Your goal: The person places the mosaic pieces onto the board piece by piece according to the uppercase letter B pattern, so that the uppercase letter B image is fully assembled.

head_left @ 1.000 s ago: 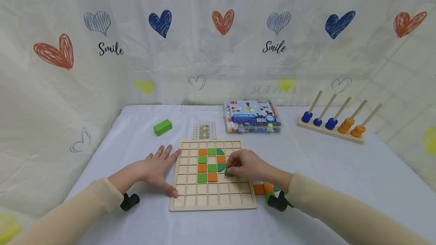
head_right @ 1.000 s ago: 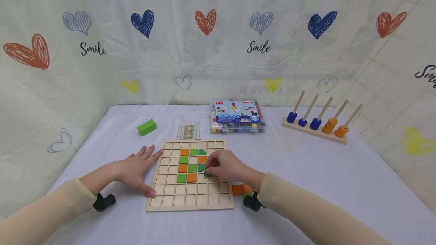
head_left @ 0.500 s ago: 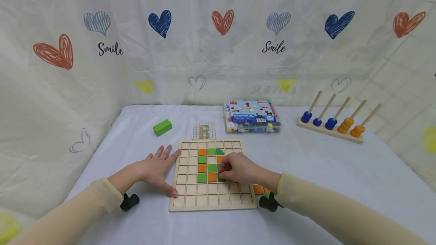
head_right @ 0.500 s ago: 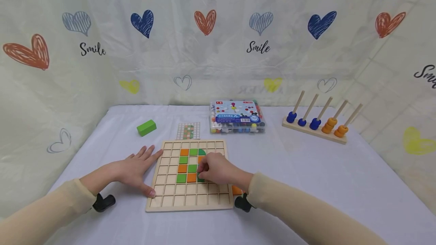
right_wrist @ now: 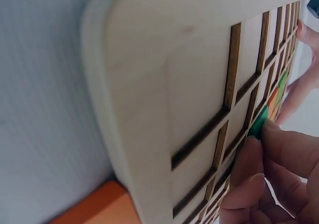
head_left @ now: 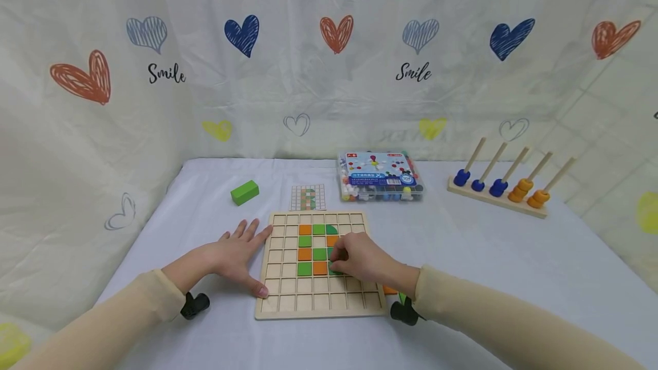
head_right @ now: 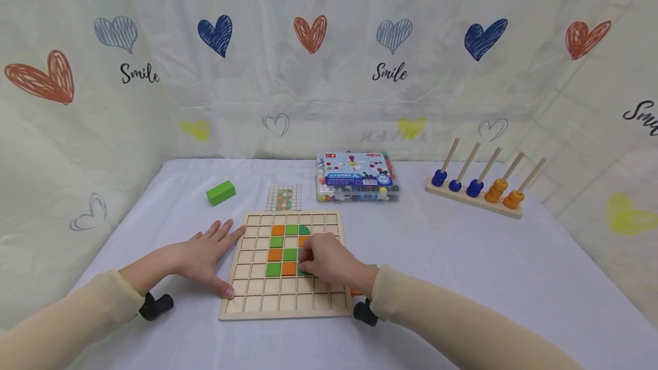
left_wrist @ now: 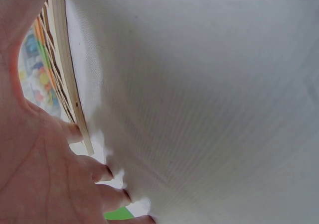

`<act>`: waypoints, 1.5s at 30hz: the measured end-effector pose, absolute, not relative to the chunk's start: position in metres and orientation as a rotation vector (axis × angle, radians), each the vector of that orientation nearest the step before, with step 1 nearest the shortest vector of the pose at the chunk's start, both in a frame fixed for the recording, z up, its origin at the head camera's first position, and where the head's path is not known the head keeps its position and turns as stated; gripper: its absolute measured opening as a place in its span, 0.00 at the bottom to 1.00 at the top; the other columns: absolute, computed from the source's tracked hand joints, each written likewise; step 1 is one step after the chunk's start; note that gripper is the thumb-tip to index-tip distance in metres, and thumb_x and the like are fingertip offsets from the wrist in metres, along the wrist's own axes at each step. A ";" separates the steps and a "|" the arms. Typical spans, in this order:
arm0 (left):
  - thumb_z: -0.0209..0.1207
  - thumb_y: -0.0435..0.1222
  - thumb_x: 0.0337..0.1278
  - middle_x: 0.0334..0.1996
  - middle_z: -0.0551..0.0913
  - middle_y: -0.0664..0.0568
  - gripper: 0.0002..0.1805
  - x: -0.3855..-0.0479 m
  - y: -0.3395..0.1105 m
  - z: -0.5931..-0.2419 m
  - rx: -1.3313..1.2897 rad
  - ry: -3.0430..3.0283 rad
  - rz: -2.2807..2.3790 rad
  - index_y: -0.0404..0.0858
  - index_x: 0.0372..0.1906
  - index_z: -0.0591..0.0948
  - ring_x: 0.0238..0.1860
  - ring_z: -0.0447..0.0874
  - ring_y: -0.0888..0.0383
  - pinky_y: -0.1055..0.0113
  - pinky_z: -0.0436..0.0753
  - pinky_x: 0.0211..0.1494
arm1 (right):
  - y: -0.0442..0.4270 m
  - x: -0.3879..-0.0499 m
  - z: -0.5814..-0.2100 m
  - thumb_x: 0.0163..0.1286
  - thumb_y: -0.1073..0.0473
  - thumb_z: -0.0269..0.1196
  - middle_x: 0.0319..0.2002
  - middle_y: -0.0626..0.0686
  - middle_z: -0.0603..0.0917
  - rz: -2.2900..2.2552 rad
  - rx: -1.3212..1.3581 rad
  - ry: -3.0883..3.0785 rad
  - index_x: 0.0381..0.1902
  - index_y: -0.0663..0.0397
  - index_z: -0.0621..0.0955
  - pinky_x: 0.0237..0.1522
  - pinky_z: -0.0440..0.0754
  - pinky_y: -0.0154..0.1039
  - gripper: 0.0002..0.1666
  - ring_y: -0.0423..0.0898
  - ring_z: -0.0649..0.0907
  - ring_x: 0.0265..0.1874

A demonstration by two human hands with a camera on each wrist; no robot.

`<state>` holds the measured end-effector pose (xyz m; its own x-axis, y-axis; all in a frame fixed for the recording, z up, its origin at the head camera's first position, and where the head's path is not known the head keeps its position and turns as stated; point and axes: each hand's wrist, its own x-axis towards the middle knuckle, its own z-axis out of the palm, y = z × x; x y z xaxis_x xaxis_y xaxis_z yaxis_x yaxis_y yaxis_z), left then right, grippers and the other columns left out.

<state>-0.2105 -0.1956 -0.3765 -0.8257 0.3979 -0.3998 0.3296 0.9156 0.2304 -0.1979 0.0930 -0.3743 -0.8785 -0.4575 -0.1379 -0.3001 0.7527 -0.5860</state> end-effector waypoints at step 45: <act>0.74 0.70 0.34 0.82 0.42 0.30 0.76 -0.210 -0.195 -0.375 0.529 2.626 0.226 0.39 0.83 0.47 0.81 0.36 0.27 0.24 0.50 0.74 | 0.160 -0.196 -0.350 0.71 0.64 0.67 0.36 0.44 0.88 -0.824 -0.663 2.614 0.43 0.53 0.87 0.43 0.83 0.32 0.05 0.39 0.82 0.36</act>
<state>-0.2102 -0.1953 -0.3751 -0.8254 0.4021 -0.3962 0.3285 0.9129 0.2421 -0.1962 0.1605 -0.3502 -0.8410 -0.5171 -0.1591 -0.3325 0.7260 -0.6019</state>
